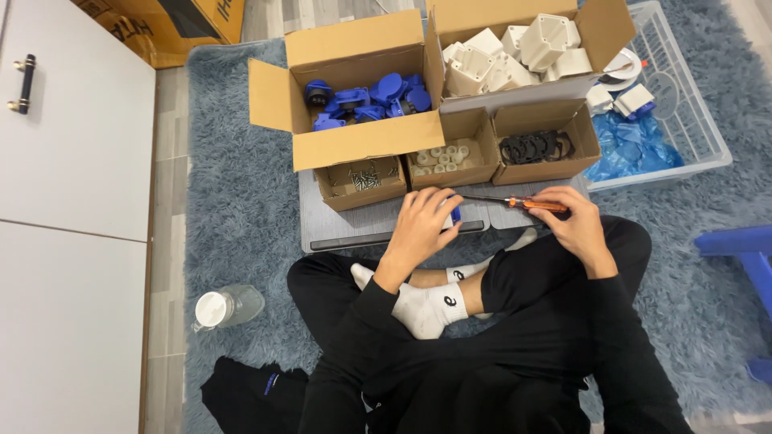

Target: The person sits on the floor and assembles a white plastic electrical component with a blue cover. They use a screwdriver to tighten screws into the component, then remove the cover to inspect the interior before reassembling it.

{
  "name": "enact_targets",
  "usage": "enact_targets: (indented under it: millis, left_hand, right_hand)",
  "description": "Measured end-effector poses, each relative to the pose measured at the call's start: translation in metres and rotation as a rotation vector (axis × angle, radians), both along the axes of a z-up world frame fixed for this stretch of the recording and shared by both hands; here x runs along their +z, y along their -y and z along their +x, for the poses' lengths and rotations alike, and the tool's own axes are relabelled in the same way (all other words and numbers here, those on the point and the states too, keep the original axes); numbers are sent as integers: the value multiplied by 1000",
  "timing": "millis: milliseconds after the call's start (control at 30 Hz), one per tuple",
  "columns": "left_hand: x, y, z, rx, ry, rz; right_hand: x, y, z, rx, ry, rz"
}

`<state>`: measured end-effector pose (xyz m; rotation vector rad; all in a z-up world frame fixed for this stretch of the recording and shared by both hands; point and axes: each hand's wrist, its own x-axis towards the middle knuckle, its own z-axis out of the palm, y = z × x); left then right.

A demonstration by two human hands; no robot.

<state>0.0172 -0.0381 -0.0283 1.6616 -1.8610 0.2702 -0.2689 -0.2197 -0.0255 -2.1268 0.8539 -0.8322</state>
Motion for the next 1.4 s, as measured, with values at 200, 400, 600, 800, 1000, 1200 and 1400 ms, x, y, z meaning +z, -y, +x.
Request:
enact_targets:
  millis: [200,400,600,800,1000,1200,1400]
  left_hand:
    - [25,-11,-7,-5,-173,-119]
    - [43,-21,-6,-16,-279,-84]
    - [42,-21,-7,-22,-321,-59]
    - [47,-25,-7,-26,-428,-102]
    - [52,-40,-26,-42,-637,-145]
    - [60,-54,-64,-179,-870,-46]
    - [49,-66,-73,-188,-934,-8]
  right_hand:
    - [0,-8,3,-1,47,-38]
    - [-4,-10,3,-14,59,-90]
    - [-8,-11,3,-11,80,-116]
    - [4,-24,8,-30,85,-226]
    - [61,-70,33,22,225,-275]
    - [71,-113,62,165,333,-117]
    - [55,-132,69,161,362,-50]
